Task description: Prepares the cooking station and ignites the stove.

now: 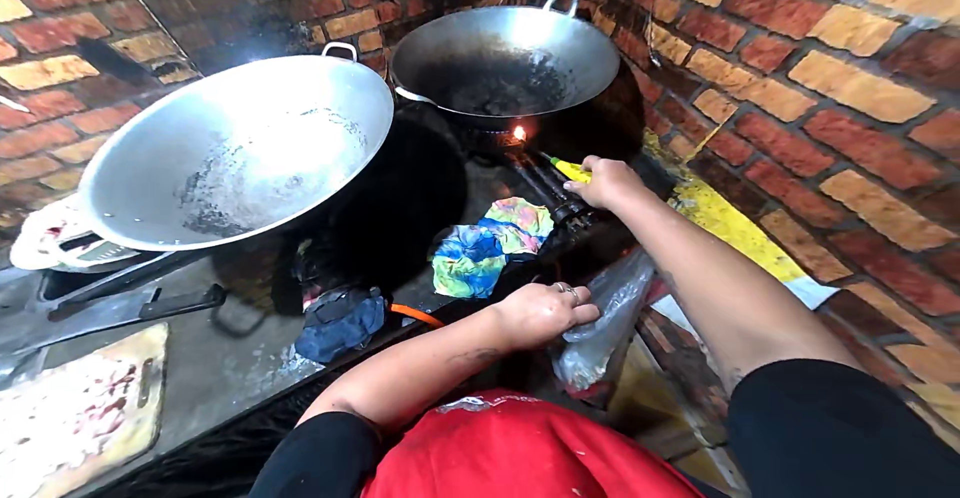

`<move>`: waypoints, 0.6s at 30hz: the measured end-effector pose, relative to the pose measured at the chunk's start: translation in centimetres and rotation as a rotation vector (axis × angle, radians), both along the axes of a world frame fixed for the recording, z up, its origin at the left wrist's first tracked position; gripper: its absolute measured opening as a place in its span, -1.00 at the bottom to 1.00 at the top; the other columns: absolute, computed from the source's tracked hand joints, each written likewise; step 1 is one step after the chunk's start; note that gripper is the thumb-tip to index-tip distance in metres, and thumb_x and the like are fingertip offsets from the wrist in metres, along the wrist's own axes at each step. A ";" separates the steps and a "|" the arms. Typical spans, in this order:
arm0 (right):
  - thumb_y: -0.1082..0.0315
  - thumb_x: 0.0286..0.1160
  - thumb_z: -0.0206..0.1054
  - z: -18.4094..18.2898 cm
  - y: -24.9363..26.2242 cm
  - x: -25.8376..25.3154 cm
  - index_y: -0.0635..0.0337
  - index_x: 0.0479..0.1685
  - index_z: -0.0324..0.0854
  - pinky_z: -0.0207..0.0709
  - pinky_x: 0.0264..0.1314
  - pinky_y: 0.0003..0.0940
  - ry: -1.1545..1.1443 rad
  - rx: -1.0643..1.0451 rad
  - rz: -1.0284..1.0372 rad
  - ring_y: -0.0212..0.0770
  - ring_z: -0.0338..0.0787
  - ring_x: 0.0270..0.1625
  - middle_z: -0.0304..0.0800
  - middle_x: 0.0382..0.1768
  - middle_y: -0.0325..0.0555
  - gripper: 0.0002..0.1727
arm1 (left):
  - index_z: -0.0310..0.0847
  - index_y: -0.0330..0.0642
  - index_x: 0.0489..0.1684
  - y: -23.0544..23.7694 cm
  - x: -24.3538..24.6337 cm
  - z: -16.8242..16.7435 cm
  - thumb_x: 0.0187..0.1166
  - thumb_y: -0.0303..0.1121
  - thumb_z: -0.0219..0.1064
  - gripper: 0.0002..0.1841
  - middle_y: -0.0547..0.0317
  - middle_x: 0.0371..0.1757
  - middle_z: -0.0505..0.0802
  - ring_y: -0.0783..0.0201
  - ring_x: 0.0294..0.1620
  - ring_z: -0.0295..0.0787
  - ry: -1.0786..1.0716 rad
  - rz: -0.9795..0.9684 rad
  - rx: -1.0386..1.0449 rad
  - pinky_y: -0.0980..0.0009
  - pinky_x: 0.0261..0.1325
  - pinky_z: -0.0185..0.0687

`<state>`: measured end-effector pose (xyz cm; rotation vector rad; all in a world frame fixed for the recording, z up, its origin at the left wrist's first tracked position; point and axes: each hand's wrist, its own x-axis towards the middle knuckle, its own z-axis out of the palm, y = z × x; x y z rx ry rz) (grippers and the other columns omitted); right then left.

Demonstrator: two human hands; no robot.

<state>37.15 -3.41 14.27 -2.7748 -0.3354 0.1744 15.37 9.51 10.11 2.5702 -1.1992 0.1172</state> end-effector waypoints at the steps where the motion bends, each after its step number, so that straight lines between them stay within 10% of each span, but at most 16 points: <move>1: 0.01 0.65 0.41 0.2 -0.4 -0.5 0.21 0.48 0.56 0.46 0.34 0.51 0.002 0.018 -0.009 0.49 0.68 0.36 0.73 0.23 0.47 -0.42 | 0.73 -0.31 0.25 -0.1 -0.1 0.0 0.66 -0.59 0.17 -0.69 -0.27 0.30 0.80 -0.25 0.22 0.83 -0.004 -0.008 -0.011 -0.03 0.07 0.78; 18: 0.17 0.60 0.49 -4.5 -13.0 -7.9 0.17 0.55 0.51 0.52 0.30 0.38 0.009 0.576 -0.317 0.31 0.75 0.23 0.72 0.24 0.38 -0.42 | 0.71 -0.26 0.27 0.4 12.9 -1.6 0.67 -0.36 0.26 -0.69 -0.22 0.30 0.78 -0.14 0.33 0.76 0.235 0.511 -0.166 -0.15 0.40 0.63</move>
